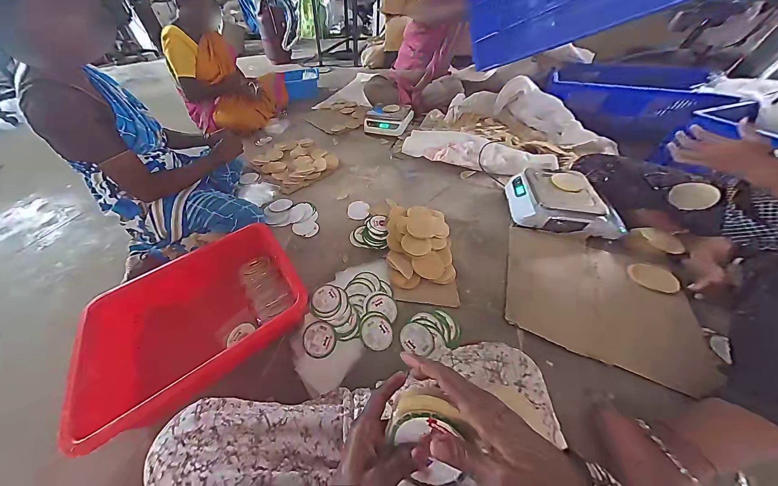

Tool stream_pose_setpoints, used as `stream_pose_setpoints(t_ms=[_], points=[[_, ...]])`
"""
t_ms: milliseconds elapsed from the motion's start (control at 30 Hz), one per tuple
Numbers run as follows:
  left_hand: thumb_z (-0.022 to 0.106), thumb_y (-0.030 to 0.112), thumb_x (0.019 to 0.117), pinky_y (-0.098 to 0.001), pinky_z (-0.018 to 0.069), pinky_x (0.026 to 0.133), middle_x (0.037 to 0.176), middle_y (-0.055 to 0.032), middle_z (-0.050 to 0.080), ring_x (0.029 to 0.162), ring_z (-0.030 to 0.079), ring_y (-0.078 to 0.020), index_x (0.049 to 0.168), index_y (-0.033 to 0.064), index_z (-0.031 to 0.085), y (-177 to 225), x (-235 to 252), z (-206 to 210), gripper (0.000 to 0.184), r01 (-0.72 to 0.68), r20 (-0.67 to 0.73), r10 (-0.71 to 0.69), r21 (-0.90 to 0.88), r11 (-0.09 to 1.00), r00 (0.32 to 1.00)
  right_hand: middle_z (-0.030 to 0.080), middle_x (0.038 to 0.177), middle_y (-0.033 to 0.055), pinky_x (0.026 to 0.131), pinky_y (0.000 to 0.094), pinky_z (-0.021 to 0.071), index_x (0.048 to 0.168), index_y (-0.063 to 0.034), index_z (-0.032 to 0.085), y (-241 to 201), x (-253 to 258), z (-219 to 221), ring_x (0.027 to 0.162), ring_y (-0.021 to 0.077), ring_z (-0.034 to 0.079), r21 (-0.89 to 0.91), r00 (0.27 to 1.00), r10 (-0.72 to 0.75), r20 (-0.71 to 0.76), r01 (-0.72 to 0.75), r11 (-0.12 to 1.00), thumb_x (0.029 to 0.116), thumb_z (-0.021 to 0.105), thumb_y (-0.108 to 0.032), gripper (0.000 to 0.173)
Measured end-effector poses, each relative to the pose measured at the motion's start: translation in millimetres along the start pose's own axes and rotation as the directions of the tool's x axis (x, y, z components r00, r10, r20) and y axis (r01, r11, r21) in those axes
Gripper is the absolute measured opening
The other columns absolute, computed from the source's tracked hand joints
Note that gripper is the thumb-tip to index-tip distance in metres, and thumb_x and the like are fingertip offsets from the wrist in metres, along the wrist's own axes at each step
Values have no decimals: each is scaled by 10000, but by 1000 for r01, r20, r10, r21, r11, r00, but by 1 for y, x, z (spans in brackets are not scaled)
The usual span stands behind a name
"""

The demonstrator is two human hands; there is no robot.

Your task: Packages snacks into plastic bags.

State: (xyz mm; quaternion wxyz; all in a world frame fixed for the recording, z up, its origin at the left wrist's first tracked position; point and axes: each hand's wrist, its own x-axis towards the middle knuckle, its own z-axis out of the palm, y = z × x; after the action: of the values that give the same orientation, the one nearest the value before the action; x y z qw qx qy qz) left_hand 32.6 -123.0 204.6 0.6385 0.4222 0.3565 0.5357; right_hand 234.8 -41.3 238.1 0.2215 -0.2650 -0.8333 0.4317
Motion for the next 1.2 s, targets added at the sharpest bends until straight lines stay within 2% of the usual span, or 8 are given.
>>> stream_pose_setpoints(t_ms=[67,167,267,433,600,733,933,1200], points=[[637,-63,908,-350,594,921,1192,-74,703,1010,706,-118,1475,-70,342,2,-1,1,640,24,-29,-22,39,999,999,434,1592,179,1197,517,364,1559,-44,407,-6,-5,10,1468,284,436,-75,998,-37,51,41,996,994,576,-551,778],[641,-41,910,-352,592,918,1216,-93,693,1004,707,-121,1507,-60,324,-1,-2,-2,676,52,-16,-51,65,997,999,338,1647,183,1176,587,356,1599,-84,348,-17,-10,5,1487,343,398,-194,989,95,115,-71,978,943,576,-652,898],[634,-46,920,-359,591,936,1303,-98,652,1043,702,-134,1558,-24,252,-1,-3,-2,744,-14,-15,14,-5,1000,1000,576,1457,150,1021,430,544,1519,-85,489,-14,-15,5,1267,227,615,-114,996,-12,-91,2,993,977,596,-565,732],[601,180,1020,-350,580,933,1175,-61,713,1004,705,-112,1498,-38,350,-5,-7,-2,582,-91,-33,90,-36,995,995,728,1187,111,947,275,576,1247,-49,715,-16,-17,16,1085,135,702,-81,971,-133,-200,119,990,1000,625,-89,266],[518,73,1044,-291,584,866,994,11,727,917,694,-61,1163,16,607,-6,-15,3,160,-91,-193,109,99,991,975,745,1038,70,786,207,598,1227,-73,691,-13,-14,11,879,57,710,-70,928,-148,-343,131,989,1001,665,-199,261],[529,80,1041,-262,583,835,932,13,743,862,694,-53,1044,56,725,-11,-14,10,198,-135,-293,129,0,991,947,742,1008,51,822,200,582,1134,-88,749,-5,-12,19,906,59,698,-19,950,-165,-266,167,986,1020,628,-187,193],[556,163,1043,-290,583,888,971,-28,766,917,715,-86,1021,80,762,-17,-14,6,223,-174,-273,156,-44,984,949,732,1029,49,770,207,584,1175,-105,749,1,-18,14,873,55,681,63,965,-126,-231,144,988,978,698,-252,250],[587,236,1030,-315,569,932,1001,-39,769,969,717,-111,1017,95,780,-18,-12,1,240,-203,-230,179,-86,975,957,753,956,23,858,229,579,970,-109,779,-5,-17,7,950,58,699,-51,964,-141,-227,133,990,979,680,-189,128]])
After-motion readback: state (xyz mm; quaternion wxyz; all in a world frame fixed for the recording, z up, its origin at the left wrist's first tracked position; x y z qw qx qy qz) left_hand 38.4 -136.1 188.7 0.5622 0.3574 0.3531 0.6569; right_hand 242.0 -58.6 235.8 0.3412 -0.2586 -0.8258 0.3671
